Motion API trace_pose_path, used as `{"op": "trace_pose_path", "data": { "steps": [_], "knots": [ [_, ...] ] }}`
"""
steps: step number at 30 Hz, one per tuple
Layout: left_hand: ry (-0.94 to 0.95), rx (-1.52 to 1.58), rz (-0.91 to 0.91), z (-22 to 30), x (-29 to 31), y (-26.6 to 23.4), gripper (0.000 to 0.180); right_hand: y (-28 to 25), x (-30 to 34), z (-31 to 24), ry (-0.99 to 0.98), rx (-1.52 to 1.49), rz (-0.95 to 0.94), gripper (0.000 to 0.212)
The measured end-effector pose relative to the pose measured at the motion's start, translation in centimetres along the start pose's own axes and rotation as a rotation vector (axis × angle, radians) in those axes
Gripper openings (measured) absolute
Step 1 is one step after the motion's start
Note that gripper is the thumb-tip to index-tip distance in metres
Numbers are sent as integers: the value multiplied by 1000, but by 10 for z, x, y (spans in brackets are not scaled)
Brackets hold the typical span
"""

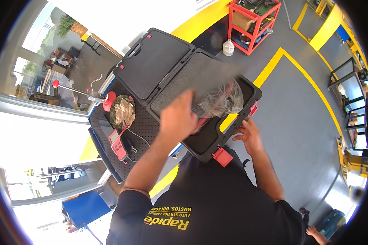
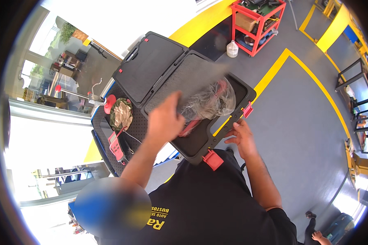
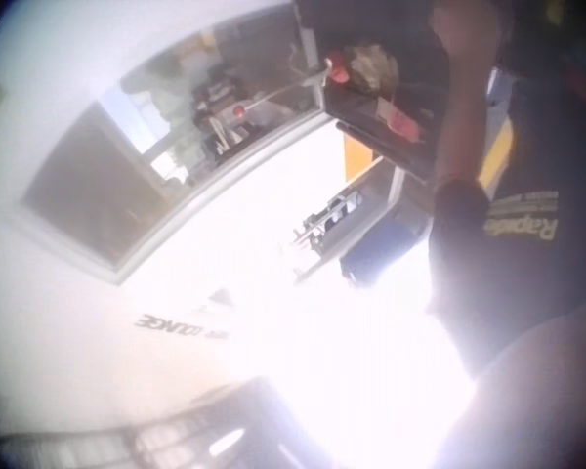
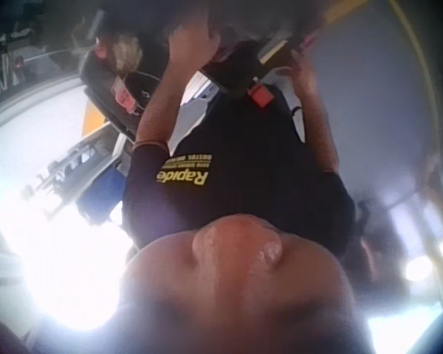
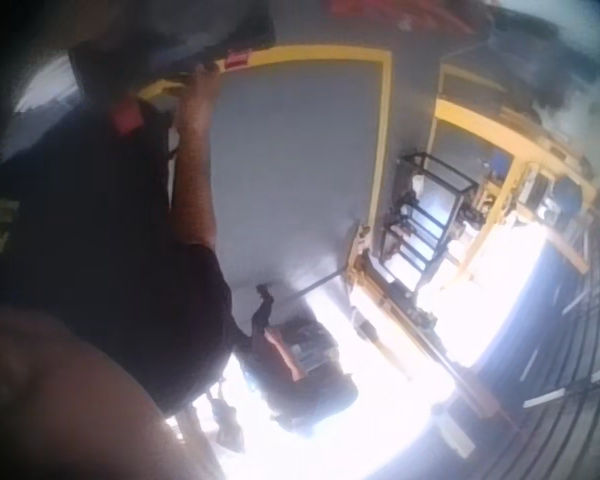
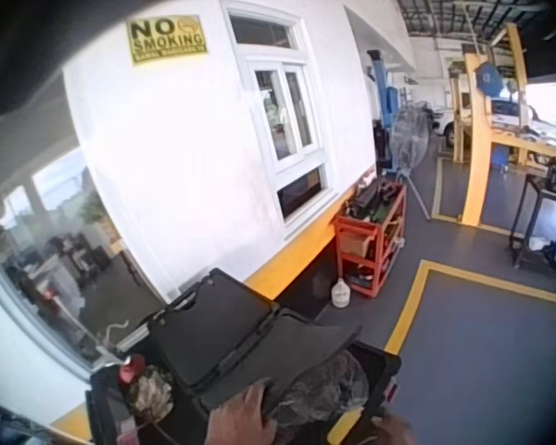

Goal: The person opens the car hood and uses a multimeter to test the car battery terminals. They connect the multimeter leads to the battery, observe the readings, and then pack the multimeter into a case.

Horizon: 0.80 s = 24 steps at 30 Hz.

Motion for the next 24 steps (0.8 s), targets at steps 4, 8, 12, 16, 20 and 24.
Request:
{"op": "trace_pose_path", "data": {
  "steps": [4, 8, 12, 16, 20, 24],
  "knots": [
    [-5, -25, 700, 2, -6, -140, 59, -40, 7, -12, -125, 220, 182, 34],
    [183, -123, 889, -31, -56, -171, 65, -28, 5, -38, -639, 660, 188, 29],
    [23, -266, 396, -139, -131, -69, 80, 65, -15, -82, -1010, 1106, -114, 28],
    [99, -232, 457, -133, -129, -23, 83, 95, -59, -98, -965, 1488, -98, 31],
    [338, 34, 447, -77, -57, -27, 67, 104, -120, -66, -660, 1879, -149, 39],
    [472, 179, 129, -49, -9, 27, 82, 95, -138, -64, -586, 1790, 12, 37]
  ]
}}
Point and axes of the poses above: each hand's wrist, its own x-axis away from the middle knuckle, its own y-axis out of the palm, z = x × y, the point moved 5 cm from there along -x, towards the middle knuckle, and after that the axes turned 14 degrees about -y, right-handed, at the moved point
